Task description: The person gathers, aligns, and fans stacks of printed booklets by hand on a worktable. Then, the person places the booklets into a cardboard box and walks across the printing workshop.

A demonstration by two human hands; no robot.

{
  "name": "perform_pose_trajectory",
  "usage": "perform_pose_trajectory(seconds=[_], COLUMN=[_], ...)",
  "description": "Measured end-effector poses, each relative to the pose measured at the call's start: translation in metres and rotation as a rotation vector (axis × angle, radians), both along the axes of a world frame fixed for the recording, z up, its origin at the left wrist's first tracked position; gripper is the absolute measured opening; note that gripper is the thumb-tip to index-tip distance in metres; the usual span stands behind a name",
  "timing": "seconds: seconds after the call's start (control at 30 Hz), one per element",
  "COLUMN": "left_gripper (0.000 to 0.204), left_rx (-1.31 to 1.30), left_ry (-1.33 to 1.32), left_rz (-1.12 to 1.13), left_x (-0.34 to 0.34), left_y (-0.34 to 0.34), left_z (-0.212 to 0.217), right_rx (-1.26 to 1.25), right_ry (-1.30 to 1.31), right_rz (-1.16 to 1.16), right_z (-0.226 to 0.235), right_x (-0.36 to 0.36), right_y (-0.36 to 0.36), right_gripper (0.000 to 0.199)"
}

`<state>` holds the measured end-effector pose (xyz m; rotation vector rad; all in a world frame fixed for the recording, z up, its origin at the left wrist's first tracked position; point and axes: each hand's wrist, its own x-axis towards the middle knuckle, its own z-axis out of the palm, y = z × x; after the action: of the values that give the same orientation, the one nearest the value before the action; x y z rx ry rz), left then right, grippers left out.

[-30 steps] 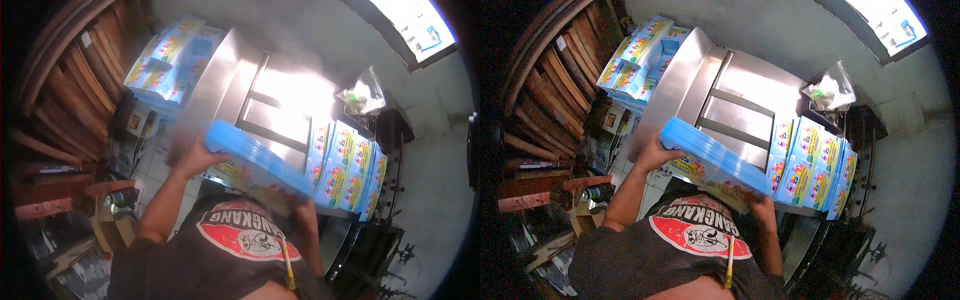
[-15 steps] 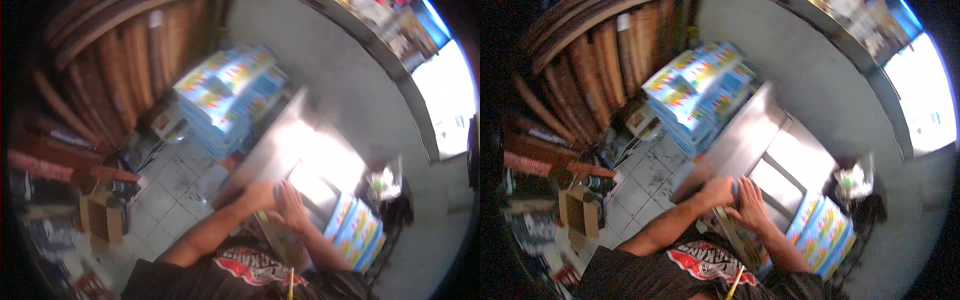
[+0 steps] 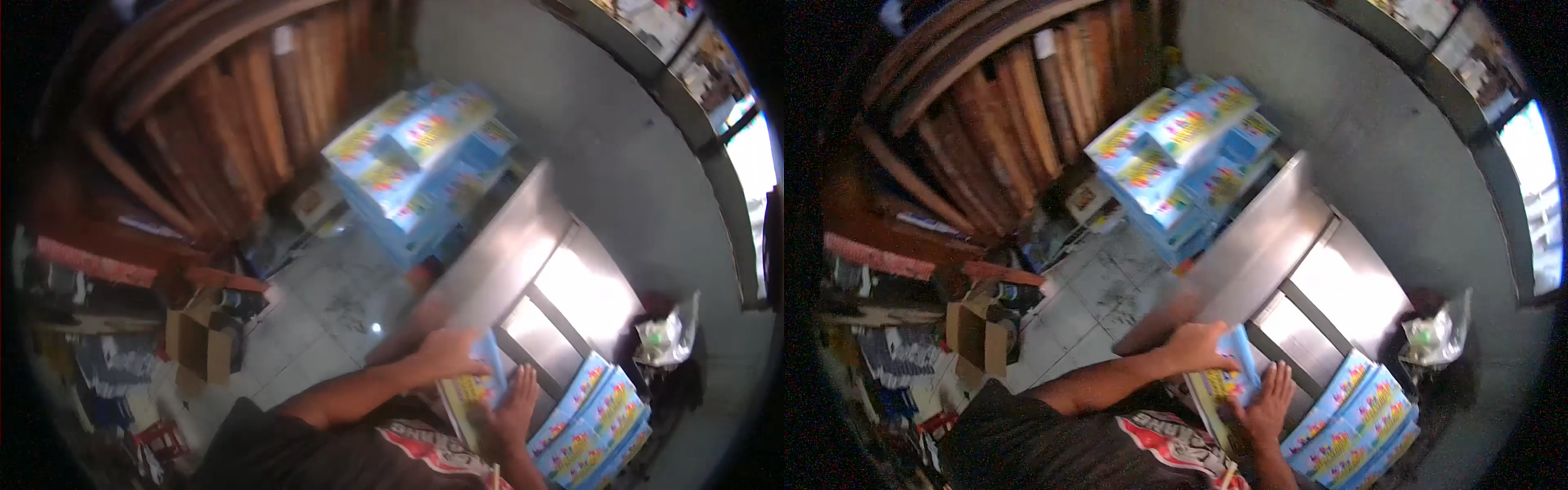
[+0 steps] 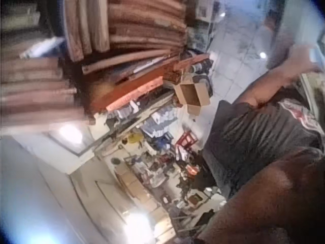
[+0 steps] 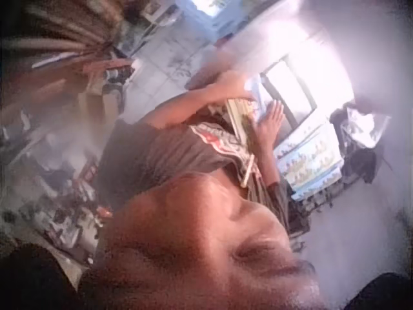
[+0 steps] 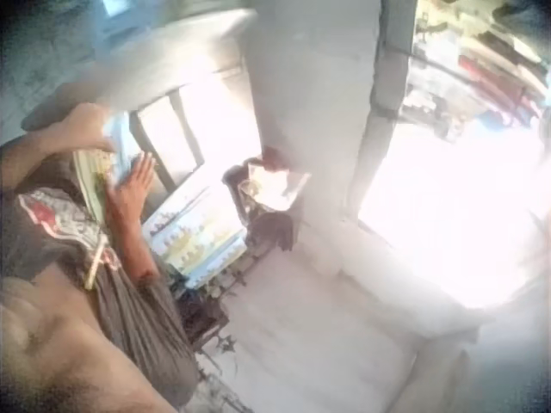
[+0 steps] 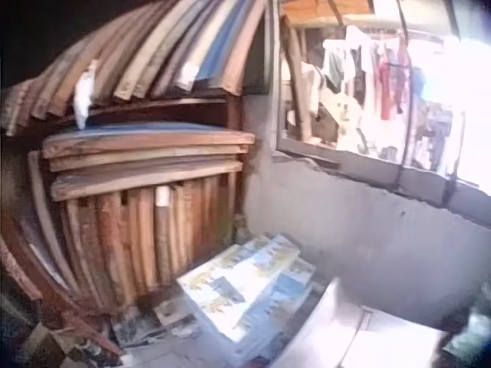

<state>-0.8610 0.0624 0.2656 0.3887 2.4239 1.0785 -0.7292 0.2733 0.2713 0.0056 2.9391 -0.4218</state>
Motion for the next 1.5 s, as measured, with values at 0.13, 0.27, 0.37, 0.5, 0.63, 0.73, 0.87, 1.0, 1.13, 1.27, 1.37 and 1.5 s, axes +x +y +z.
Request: perform_pose_trajectory(seconds=[0.13, 0.27, 0.37, 0.5, 0.63, 0.73, 0.87, 1.0, 1.13, 1.27, 1.37, 1.5], left_gripper=[0.072, 0.069, 0.061, 0.057, 0.08, 0.093, 0.104, 0.073, 0.049, 0.044, 0.04, 0.041], left_rx=[0.027, 0.164, 0.525, 0.546, 0.678, 0.438, -0.093, -0.211, -0.153, -0.151, -0.278, -0.238], left_ry=[0.004, 0.07, 0.034, 0.381, -0.16, -0.092, 0.781, 0.702, 0.929, 0.968, 1.053, 0.686], left_rz=[0.03, -0.014, -0.022, -0.243, -0.109, -0.143, -0.72, -0.944, -0.818, -0.911, -0.993, -1.33], left_x=[0.004, 0.018, 0.023, 0.015, 0.034, 0.041, 0.047, 0.035, 0.042, 0.07, 0.129, 0.236], left_y=[-0.01, -0.02, -0.02, -0.034, -0.038, -0.028, 0.012, 0.018, 0.024, 0.02, -0.036, -0.07], left_z=[-0.008, -0.01, -0.017, -0.028, 0.015, 0.078, 0.097, 0.082, 0.065, 0.074, 0.072, 0.041], right_rx=[-0.261, -0.249, -0.314, 0.019, 0.226, 0.181, 0.093, -0.008, -0.003, -0.012, -0.047, -0.36], right_ry=[0.313, -0.088, -0.343, -0.001, 0.232, 0.246, 0.296, 0.222, 0.306, 0.449, 0.411, 0.243], right_rz=[-0.083, -0.22, -0.329, -0.21, -0.235, -0.234, -0.209, -0.199, -0.293, -0.237, -0.314, -0.526], right_z=[0.009, 0.055, 0.084, 0.118, 0.085, 0.079, 0.079, 0.082, 0.054, 0.063, 0.043, -0.006], right_x=[-0.004, 0.016, 0.034, 0.052, 0.066, 0.065, 0.079, 0.106, 0.122, 0.159, 0.235, 0.376], right_y=[-0.007, -0.011, 0.0, -0.016, -0.027, -0.024, -0.032, 0.0, 0.019, 0.006, -0.05, -0.137], right_gripper=[0.096, 0.089, 0.077, 0.058, 0.037, 0.035, 0.045, 0.052, 0.036, 0.025, 0.024, 0.035])
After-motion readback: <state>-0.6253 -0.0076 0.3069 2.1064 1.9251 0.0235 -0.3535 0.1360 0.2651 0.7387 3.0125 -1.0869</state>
